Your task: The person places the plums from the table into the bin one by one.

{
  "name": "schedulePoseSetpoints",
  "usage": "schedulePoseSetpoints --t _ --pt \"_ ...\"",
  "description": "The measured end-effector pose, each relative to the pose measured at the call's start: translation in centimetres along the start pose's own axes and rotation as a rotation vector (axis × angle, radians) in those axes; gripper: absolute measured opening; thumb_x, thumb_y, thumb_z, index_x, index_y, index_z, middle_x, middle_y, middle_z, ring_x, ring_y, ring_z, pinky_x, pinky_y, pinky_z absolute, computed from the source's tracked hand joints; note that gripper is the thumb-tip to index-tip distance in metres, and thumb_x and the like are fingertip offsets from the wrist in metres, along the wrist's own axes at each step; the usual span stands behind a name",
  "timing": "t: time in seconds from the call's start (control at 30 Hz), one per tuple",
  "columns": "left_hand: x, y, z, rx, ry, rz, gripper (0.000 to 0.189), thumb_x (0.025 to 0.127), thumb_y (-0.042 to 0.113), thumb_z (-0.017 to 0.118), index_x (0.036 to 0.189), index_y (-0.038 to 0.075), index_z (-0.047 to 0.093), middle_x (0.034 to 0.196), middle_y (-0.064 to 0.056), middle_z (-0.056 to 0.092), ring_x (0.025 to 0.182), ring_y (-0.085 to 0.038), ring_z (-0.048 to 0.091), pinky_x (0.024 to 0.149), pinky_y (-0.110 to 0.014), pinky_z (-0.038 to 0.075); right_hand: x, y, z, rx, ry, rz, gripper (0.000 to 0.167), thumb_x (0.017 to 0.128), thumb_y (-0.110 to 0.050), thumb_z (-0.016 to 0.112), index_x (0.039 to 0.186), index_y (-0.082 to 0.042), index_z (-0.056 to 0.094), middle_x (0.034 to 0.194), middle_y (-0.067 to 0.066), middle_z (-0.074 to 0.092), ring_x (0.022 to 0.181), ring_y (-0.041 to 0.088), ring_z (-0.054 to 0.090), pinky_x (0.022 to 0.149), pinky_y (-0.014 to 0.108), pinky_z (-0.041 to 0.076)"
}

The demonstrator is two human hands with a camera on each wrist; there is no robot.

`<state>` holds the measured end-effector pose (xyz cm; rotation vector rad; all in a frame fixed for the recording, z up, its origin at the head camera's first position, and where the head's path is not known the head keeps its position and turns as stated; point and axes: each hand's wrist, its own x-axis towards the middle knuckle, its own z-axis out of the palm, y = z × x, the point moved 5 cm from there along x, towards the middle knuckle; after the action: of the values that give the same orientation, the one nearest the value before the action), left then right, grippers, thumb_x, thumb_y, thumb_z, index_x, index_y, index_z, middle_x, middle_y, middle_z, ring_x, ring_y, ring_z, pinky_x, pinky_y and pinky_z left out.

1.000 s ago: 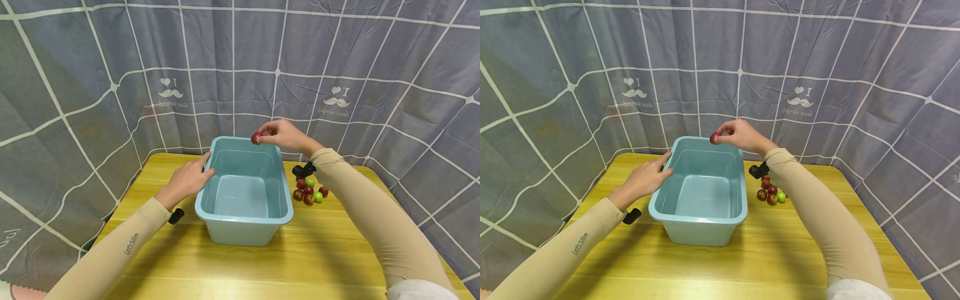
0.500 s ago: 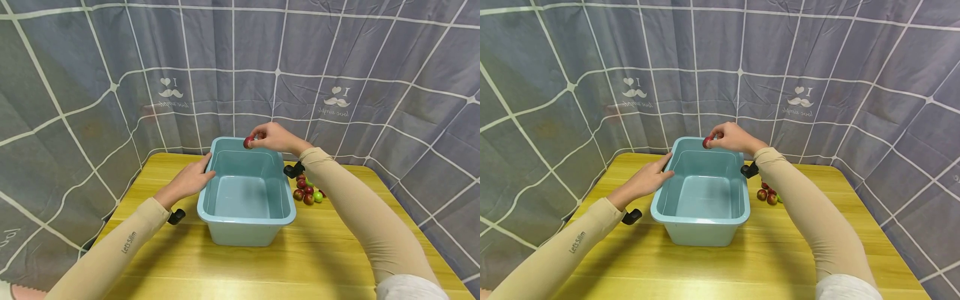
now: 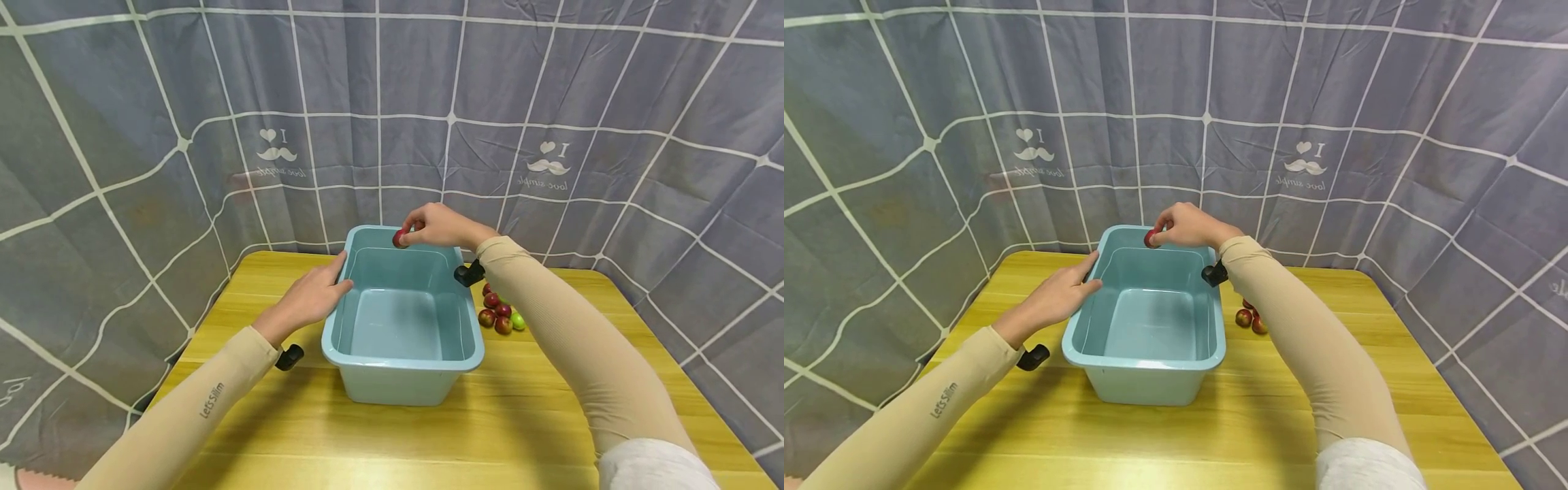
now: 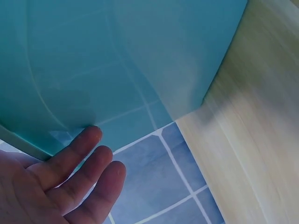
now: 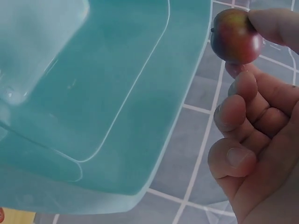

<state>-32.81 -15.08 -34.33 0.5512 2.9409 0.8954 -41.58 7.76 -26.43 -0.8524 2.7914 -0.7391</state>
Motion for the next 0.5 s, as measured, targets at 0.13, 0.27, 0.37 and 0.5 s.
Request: schedulePoseSetpoints --t 0.13,0.27,0.37,0.5 --pt "0.0 -0.1 -0.1 0.019 0.012 -0.005 0.072 0.103 0.040 0.039 0.163 0.010 0.011 0.152 -0.017 0.048 0.123 -0.033 0.059 0.094 -0.053 0.048 0.7 -0.1 0.1 -0.027 -0.025 0.008 0.021 0.091 -0.036 0.071 0.101 -0.018 0.076 0.085 0.003 0.068 0.075 0.018 0.054 0.069 0.033 0.043" --pt "0.1 -0.2 0.0 0.032 0.018 -0.006 0.072 0.103 0.040 0.039 0.163 0.009 0.013 0.150 -0.018 0.050 0.121 -0.033 0.060 0.092 -0.052 0.049 0.9 -0.3 0.4 -0.057 -0.045 0.000 0.022 0.092 -0.035 0.069 0.103 -0.018 0.076 0.092 0.007 0.072 0.077 0.018 0.056 0.070 0.032 0.044" --pt "0.1 -0.2 0.1 0.041 0.020 -0.008 0.072 0.103 0.040 0.039 0.163 0.010 0.013 0.151 -0.018 0.049 0.123 -0.034 0.058 0.093 -0.052 0.048 1.1 -0.2 0.6 -0.069 -0.057 -0.007 0.024 0.093 -0.035 0.068 0.107 -0.016 0.077 0.097 0.011 0.073 0.076 0.018 0.056 0.070 0.032 0.044" --pt "0.1 -0.1 0.1 0.050 0.023 -0.014 0.071 0.103 0.041 0.039 0.163 0.010 0.014 0.151 -0.018 0.049 0.125 -0.034 0.057 0.092 -0.053 0.048 1.2 0.0 0.8 -0.077 -0.065 -0.010 0.027 0.094 -0.033 0.068 0.110 -0.014 0.076 0.100 0.014 0.073 0.077 0.018 0.056 0.070 0.031 0.043"
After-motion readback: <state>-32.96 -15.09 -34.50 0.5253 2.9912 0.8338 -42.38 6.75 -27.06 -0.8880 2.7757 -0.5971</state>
